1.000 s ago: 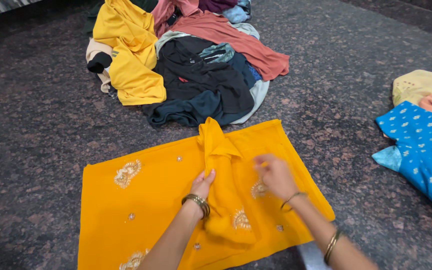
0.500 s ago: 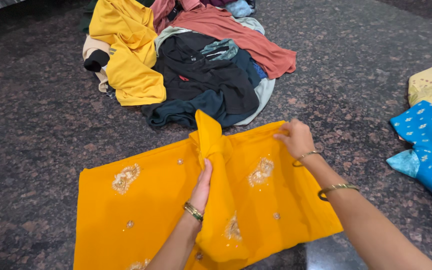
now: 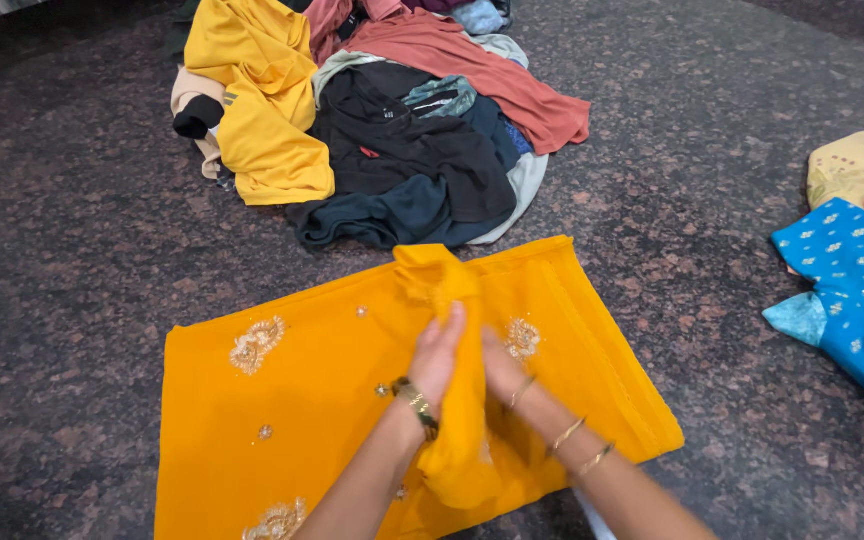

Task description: The person folds a yellow garment with embellishments on the floor, smoothing and aligning the fabric before stacking it with other folded clothes. They then pick up a white and orange patterned cloth and begin folding it.

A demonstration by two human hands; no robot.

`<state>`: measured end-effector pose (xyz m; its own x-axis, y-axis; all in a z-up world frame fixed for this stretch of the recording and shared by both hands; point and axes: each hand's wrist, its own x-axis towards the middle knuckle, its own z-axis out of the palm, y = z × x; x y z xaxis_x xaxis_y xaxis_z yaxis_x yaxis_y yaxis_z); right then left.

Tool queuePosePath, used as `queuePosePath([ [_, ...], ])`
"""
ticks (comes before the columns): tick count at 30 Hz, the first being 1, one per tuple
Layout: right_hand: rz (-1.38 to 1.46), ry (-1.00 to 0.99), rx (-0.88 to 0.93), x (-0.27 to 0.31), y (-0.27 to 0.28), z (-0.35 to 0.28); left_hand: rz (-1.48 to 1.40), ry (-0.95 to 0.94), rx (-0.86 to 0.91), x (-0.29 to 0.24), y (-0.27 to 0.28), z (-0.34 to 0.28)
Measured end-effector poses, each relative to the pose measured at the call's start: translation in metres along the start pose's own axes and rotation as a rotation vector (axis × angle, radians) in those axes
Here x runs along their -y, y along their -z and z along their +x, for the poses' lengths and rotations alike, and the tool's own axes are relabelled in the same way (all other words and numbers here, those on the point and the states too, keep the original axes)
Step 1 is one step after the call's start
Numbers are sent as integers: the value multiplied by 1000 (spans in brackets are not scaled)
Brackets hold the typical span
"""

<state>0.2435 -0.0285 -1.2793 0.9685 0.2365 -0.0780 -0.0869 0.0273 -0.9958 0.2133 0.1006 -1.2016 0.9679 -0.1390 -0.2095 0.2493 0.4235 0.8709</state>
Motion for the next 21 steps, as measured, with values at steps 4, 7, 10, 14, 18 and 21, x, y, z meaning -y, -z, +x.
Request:
queuePosePath([
  [4,718,-49,-22,19,69,25,335,-267,194,25,-30,0],
  [7,554,1,-12,29,100,10,323,246,331,42,-38,-5],
  [10,651,-190,-132,35,102,-19,330,457,341,60,-33,-14],
  [14,-225,142,-170,47,88,-43,466,-128,141,66,3,-33],
  [18,-694,244,0,67,79,-34,1260,-470,-181,23,50,-65],
  [21,-644,231,-16,84,94,-15,1582,-201,-54,-9,54,-88],
])
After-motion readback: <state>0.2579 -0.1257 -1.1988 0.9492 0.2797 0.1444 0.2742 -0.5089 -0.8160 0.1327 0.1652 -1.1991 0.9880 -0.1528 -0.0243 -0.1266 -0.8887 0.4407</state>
